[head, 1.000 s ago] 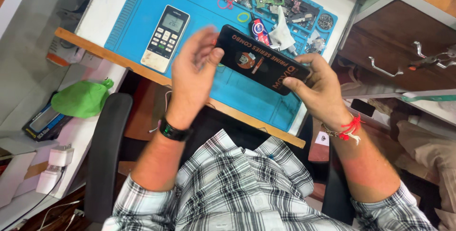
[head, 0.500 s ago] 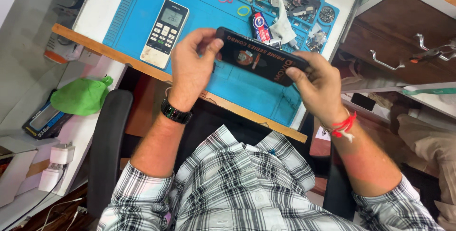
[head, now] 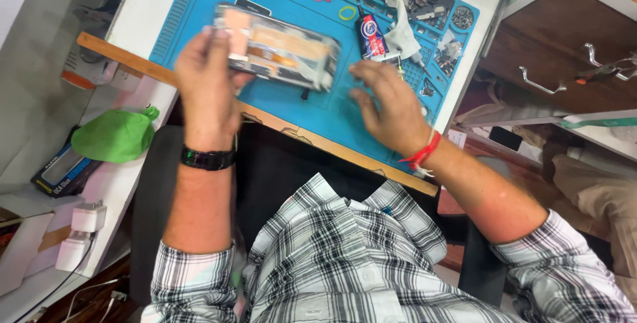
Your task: The person disassembles a smartphone, removes the back cover, and uses a prying tool to detach the battery. They then place a new battery into the device and reattach the back cover.
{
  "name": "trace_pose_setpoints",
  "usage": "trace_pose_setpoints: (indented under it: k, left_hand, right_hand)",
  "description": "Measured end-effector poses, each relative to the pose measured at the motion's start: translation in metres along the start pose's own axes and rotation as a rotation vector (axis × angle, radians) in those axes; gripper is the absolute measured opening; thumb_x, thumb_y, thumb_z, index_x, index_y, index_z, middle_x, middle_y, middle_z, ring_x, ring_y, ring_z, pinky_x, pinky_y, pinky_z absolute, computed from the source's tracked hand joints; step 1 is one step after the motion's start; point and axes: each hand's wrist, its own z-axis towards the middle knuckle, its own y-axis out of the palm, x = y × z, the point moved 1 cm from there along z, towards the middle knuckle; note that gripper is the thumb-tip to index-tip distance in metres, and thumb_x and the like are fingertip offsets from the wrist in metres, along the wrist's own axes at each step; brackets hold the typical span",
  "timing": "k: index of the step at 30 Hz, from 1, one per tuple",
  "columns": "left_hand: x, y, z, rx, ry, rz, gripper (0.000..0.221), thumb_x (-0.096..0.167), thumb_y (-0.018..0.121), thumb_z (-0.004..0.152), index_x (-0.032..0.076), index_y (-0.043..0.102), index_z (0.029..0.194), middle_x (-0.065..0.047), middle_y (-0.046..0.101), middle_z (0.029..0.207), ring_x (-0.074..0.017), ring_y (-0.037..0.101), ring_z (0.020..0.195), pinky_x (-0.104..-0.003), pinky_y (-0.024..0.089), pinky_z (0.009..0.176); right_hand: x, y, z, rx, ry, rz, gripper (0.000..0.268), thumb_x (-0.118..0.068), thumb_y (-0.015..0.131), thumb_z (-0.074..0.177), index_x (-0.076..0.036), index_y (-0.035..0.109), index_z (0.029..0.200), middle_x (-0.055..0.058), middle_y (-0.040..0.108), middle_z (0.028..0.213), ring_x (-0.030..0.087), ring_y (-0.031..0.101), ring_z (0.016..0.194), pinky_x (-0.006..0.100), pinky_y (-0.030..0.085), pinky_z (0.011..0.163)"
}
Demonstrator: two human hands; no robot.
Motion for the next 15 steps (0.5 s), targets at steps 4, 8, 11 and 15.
trace_pose_setpoints:
  k: [4, 8, 11, 15]
  left_hand:
    - [0.015, -0.029, 0.006, 0.207, 0.158, 0.081, 0.018, 0.019, 0.059, 0.107, 0.003, 0.066, 0.111, -0.003, 0.07, 0.09, -0.0077, 0.068, 0.071, -0.024, 0.059, 0.056]
    - [0.023, -0.038, 0.006, 0.228, 0.209, -0.009, 0.017, 0.016, 0.059, 0.109, 0.0, 0.064, 0.11, -0.005, 0.07, 0.093, -0.0109, 0.069, 0.072, -0.026, 0.059, 0.057]
    - [0.025, -0.037, 0.004, 0.231, 0.215, 0.01, 0.017, 0.016, 0.058, 0.111, 0.0, 0.064, 0.111, -0.006, 0.07, 0.095, -0.0113, 0.068, 0.072, -0.026, 0.058, 0.057]
    - [0.021, -0.027, -0.005, 0.205, 0.191, -0.053, 0.017, 0.015, 0.055, 0.107, 0.0, 0.062, 0.11, -0.008, 0.071, 0.096, -0.0144, 0.074, 0.073, -0.031, 0.067, 0.06]
  right_hand:
    - [-0.004, 0.034, 0.005, -0.308, 0.026, -0.163, 0.04, 0.0, 0.063, 0.084, -0.008, 0.066, 0.123, 0.008, 0.065, 0.135, 0.031, 0.064, 0.117, 0.041, 0.054, 0.094]
    - [-0.008, 0.047, 0.021, -0.303, -0.235, -0.25, 0.04, -0.006, 0.068, 0.084, -0.005, 0.066, 0.124, 0.011, 0.065, 0.127, 0.032, 0.063, 0.114, 0.041, 0.05, 0.096]
    - [-0.005, 0.04, 0.03, -0.282, -0.261, -0.236, 0.036, -0.007, 0.07, 0.085, -0.004, 0.066, 0.121, 0.01, 0.067, 0.119, 0.031, 0.063, 0.114, 0.041, 0.051, 0.098]
    - [0.008, 0.007, 0.029, -0.144, 0.007, -0.295, 0.035, -0.005, 0.071, 0.091, -0.004, 0.069, 0.126, 0.014, 0.064, 0.1, 0.035, 0.062, 0.099, 0.045, 0.051, 0.084]
